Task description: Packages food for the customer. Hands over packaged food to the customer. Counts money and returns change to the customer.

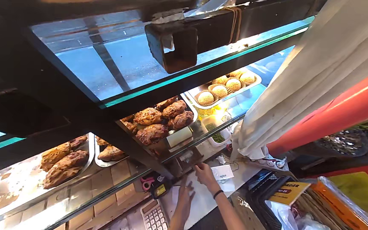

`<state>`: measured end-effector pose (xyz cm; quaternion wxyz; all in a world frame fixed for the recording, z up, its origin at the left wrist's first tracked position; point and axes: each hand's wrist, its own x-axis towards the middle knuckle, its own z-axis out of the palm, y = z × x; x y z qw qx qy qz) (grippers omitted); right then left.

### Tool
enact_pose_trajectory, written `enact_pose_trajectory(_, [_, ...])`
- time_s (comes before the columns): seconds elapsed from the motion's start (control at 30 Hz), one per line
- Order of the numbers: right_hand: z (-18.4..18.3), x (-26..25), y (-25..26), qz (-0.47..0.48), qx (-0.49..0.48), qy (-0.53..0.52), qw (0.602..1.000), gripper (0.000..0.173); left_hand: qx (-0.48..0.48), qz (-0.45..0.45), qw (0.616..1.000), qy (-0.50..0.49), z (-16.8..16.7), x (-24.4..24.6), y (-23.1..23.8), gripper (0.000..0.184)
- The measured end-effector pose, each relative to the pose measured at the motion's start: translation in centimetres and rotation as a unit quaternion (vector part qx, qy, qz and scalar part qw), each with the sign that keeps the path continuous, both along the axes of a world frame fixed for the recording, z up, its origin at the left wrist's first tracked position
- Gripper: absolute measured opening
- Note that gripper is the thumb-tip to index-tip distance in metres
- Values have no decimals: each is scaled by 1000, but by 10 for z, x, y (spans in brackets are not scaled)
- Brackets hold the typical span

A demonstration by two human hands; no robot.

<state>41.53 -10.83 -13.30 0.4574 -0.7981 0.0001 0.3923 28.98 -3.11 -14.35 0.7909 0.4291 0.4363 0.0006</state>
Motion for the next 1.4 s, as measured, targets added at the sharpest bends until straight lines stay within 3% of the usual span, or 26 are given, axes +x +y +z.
enact_pose_trajectory(0.07, [28, 4, -24, 108, -125, -44, 985, 40, -13, -58, 998, 14, 6, -31, -11, 53])
enact_pose_trajectory(0.17, [75, 5, -32, 106, -179, -196, 958, 34, -16, -121, 992, 14, 12, -57, -12, 41])
enact_pose_trajectory(0.3, [59, 25, 11, 168, -78, -317, 930, 53, 59, -129, 989, -29, 29, -45, -5, 30])
enact_pose_trajectory(0.4, [28, 37, 26, 203, -7, -402, 893, 24, 110, -105, 987, -44, 51, -26, 2, 29])
enact_pose_trajectory(0.47, [31, 38, 19, 174, 70, -431, 883, 19, 64, -65, 995, -35, 65, -15, 12, 39])
enact_pose_trajectory(0.53, [46, 29, 2, 121, 158, -457, 867, 16, -59, -35, 997, -35, 77, -10, 21, 62])
enact_pose_trajectory(0.6, [60, 11, -17, 136, 225, -449, 854, 16, -158, -19, 985, -70, 87, -7, 27, 74])
enact_pose_trajectory(0.7, [68, -19, -36, 262, 300, -389, 831, 15, -163, 40, 978, -125, 86, -5, 23, 47])
enact_pose_trajectory(0.77, [73, -20, -40, 321, 285, -313, 847, 22, -133, 110, 977, -122, 71, -7, 19, 34])
enact_pose_trajectory(0.83, [74, -8, -27, 258, 221, -290, 895, 29, -98, 137, 980, -107, 57, -14, 16, 31])
enact_pose_trajectory(0.9, [65, 11, 3, 161, 99, -327, 926, 31, -67, 111, 986, -101, 48, -22, 13, 41])
enact_pose_trajectory(0.97, [55, 26, 34, 165, -44, -315, 934, 39, -23, 49, 994, -95, 43, -29, 4, 44])
enact_pose_trajectory(1.03, [44, 29, 50, 187, -85, -308, 929, 32, 61, -56, 992, -100, 34, -31, -2, 43])
enact_pose_trajectory(1.07, [41, 27, 50, 174, -61, -331, 925, 28, 117, -117, 981, -97, 29, -30, -2, 41])
enact_pose_trajectory(1.17, [45, 19, 26, 62, 158, -399, 901, 18, 288, -209, 932, -71, 25, -13, 10, 39])
enact_pose_trajectory(1.27, [73, 6, -20, -48, 302, -332, 892, 21, 365, -150, 917, -63, 30, 22, 23, 41])
enact_pose_trajectory(1.4, [106, -18, -57, -163, 391, -161, 892, 29, 332, -62, 940, -40, 42, 66, 38, 47])
